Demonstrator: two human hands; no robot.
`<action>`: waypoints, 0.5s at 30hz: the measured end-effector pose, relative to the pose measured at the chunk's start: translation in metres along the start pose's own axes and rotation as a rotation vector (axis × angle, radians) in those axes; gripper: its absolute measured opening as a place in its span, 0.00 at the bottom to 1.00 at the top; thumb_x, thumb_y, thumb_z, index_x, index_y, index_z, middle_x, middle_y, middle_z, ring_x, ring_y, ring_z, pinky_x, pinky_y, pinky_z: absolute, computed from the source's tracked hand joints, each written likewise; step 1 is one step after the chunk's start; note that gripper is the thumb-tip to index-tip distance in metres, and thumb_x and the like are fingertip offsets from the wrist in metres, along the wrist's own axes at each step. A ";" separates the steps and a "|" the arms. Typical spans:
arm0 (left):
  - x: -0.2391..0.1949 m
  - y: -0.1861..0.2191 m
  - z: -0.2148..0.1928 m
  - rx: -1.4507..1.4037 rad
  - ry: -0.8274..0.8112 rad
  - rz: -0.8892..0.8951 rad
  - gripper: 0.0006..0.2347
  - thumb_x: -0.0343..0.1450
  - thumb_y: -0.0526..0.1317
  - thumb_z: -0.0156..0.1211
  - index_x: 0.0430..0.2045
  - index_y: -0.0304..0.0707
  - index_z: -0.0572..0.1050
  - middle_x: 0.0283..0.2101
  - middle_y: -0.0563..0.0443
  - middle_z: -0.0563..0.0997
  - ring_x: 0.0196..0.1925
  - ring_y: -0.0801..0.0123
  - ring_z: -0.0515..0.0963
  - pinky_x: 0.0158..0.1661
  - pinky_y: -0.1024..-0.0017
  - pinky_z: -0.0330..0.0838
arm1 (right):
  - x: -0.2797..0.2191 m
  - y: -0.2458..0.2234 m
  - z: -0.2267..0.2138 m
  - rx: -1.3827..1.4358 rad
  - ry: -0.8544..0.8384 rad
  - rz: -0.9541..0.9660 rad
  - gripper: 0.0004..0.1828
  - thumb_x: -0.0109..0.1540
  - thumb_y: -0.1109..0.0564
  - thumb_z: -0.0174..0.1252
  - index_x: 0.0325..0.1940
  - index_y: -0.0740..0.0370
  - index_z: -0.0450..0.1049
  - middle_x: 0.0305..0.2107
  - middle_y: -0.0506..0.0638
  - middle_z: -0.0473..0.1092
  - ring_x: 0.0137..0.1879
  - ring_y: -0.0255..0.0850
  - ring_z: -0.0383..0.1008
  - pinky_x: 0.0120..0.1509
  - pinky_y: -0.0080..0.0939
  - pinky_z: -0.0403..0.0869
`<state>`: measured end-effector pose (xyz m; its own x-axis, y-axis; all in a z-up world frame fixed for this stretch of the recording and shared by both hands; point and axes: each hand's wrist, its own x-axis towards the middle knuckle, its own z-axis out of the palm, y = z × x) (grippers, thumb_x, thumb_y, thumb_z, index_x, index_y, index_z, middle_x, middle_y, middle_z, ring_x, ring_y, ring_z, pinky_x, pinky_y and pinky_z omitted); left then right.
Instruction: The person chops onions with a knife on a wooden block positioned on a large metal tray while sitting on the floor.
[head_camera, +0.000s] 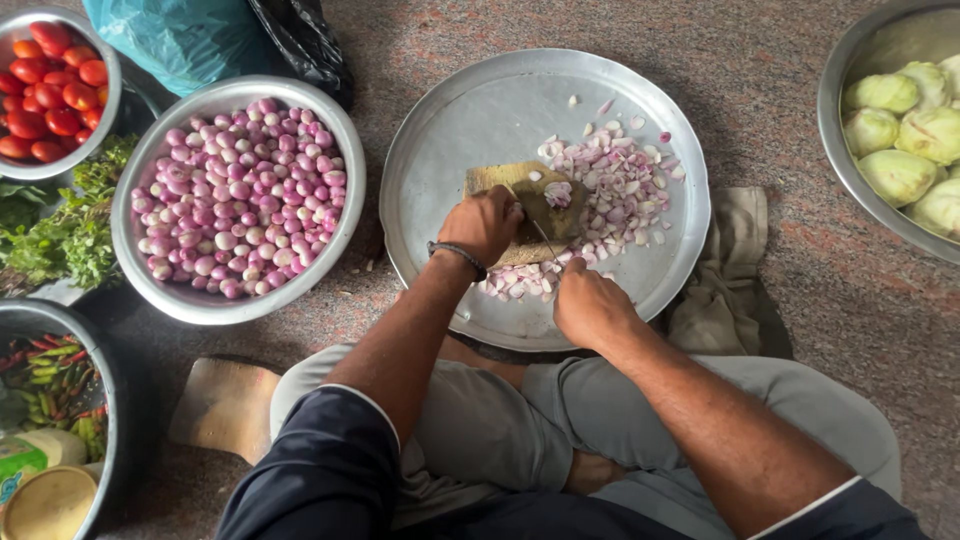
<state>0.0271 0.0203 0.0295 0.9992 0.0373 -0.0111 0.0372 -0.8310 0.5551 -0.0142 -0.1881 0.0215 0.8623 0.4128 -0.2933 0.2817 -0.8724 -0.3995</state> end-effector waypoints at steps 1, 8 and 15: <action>0.001 -0.001 0.002 0.000 -0.002 0.003 0.10 0.73 0.44 0.57 0.37 0.37 0.76 0.36 0.37 0.83 0.39 0.44 0.83 0.42 0.52 0.76 | 0.000 -0.001 -0.001 0.001 0.002 0.003 0.20 0.56 0.65 0.52 0.48 0.84 0.63 0.32 0.76 0.75 0.40 0.67 0.80 0.46 0.60 0.78; 0.005 -0.005 0.021 -0.034 0.080 0.053 0.06 0.71 0.38 0.56 0.34 0.36 0.76 0.38 0.39 0.83 0.42 0.45 0.82 0.44 0.53 0.76 | -0.009 -0.006 -0.018 -0.096 -0.009 -0.023 0.17 0.58 0.63 0.51 0.47 0.81 0.65 0.31 0.74 0.75 0.40 0.64 0.81 0.46 0.58 0.79; 0.011 -0.012 0.026 -0.051 0.135 0.103 0.05 0.69 0.36 0.56 0.32 0.35 0.77 0.39 0.37 0.81 0.42 0.42 0.81 0.44 0.52 0.75 | -0.006 -0.017 -0.012 -0.087 0.011 0.044 0.18 0.57 0.65 0.51 0.48 0.82 0.65 0.31 0.75 0.75 0.41 0.66 0.80 0.48 0.60 0.77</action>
<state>0.0374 0.0159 0.0010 0.9869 0.0308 0.1582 -0.0692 -0.8054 0.5886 -0.0193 -0.1792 0.0406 0.8791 0.3708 -0.2995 0.2780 -0.9093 -0.3096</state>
